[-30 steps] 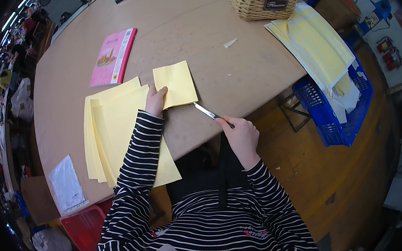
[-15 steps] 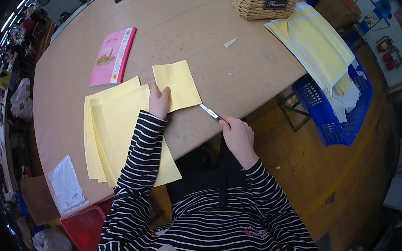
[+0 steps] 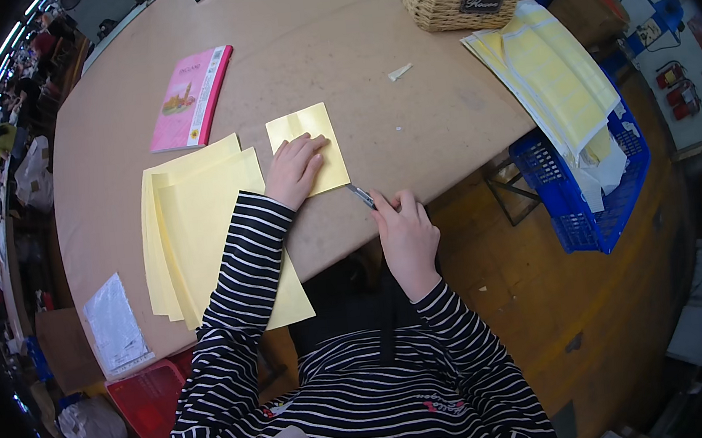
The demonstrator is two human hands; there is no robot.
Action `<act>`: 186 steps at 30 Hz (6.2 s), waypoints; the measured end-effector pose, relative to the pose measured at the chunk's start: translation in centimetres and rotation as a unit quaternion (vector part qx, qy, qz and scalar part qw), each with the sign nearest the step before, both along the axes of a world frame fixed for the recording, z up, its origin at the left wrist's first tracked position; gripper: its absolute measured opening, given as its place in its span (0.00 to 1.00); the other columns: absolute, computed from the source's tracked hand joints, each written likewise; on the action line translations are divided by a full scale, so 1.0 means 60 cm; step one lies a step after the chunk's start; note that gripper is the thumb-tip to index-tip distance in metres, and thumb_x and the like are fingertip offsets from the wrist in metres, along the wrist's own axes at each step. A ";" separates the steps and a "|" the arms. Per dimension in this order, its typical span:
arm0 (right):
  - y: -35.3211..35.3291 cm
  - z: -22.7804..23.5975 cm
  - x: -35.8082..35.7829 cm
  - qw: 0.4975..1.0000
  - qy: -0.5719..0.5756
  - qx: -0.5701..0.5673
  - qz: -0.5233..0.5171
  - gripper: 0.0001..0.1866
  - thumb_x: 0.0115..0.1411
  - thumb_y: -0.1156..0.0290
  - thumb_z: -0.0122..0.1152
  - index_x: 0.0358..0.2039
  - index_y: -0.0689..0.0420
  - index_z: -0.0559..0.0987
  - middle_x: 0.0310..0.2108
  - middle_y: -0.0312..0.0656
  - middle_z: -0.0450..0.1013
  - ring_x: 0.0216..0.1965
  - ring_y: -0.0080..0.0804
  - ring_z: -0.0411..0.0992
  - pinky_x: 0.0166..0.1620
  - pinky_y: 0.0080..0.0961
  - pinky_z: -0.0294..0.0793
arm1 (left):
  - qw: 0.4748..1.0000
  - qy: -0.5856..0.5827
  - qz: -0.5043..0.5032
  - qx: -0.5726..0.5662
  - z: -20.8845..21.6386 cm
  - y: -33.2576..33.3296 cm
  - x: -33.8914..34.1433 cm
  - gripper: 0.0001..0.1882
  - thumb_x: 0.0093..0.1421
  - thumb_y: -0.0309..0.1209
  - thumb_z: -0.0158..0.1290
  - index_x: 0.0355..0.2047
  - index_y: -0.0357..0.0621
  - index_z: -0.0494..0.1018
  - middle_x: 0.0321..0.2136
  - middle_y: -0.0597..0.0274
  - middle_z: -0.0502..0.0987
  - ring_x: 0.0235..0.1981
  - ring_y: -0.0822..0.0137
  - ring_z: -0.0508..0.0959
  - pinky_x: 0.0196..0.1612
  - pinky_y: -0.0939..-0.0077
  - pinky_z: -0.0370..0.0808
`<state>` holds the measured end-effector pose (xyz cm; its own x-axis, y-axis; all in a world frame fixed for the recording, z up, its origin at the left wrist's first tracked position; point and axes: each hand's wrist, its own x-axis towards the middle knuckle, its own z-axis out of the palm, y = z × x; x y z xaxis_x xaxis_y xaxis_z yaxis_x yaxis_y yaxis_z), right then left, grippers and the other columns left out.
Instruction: The person folds yellow paper sheets and cuts them into smaller pieces using a utility knife. The cut pieces are stacked and then placed into plastic bags. The person also handles white paper sheets and places them into a blue basket.
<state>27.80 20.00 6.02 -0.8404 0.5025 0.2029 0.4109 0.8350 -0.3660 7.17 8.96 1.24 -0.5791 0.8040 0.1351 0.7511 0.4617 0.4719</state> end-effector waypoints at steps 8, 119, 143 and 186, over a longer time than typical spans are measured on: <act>0.008 -0.001 -0.005 0.999 -0.044 0.001 0.012 0.16 0.57 0.66 0.58 0.47 0.39 0.78 0.32 0.37 0.65 0.24 0.33 0.72 0.26 0.30 0.72 | 0.984 0.170 0.011 -0.059 -0.006 0.006 0.015 0.32 0.62 0.52 0.39 0.63 0.52 0.54 0.64 0.67 0.55 0.65 0.66 0.54 0.65 0.54 0.48; -0.028 0.016 -0.166 0.631 0.196 -0.742 0.115 0.17 0.60 0.74 0.58 0.48 0.65 0.70 0.42 0.40 0.73 0.41 0.23 0.73 0.45 0.20 0.72 | 0.618 -0.599 0.024 0.508 0.059 -0.031 0.022 0.48 0.49 0.21 0.57 0.64 0.54 0.40 0.54 0.52 0.62 0.53 0.59 0.69 0.53 0.65 0.70; -0.027 0.044 -0.124 0.926 0.349 -0.119 -0.077 0.08 0.55 0.77 0.61 0.35 0.66 0.75 0.31 0.42 0.75 0.33 0.26 0.73 0.37 0.23 0.72 | 0.665 -0.492 0.083 0.556 0.048 -0.026 0.022 0.50 0.50 0.24 0.58 0.64 0.49 0.35 0.55 0.47 0.60 0.55 0.58 0.67 0.55 0.64 0.69; -0.040 0.006 -0.130 0.644 0.254 -0.719 0.055 0.12 0.61 0.75 0.57 0.43 0.68 0.74 0.40 0.41 0.75 0.38 0.21 0.73 0.43 0.17 0.72 | 0.718 -0.554 -0.111 0.407 0.053 -0.029 0.056 0.55 0.45 0.21 0.58 0.67 0.50 0.34 0.62 0.53 0.53 0.63 0.62 0.55 0.63 0.69 0.53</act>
<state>20.02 17.59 6.38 -0.8957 0.4208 -0.1434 -0.0997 -0.5044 -0.8577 10.54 7.23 4.40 -0.5641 0.8083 0.1685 -0.2806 -0.3796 0.8816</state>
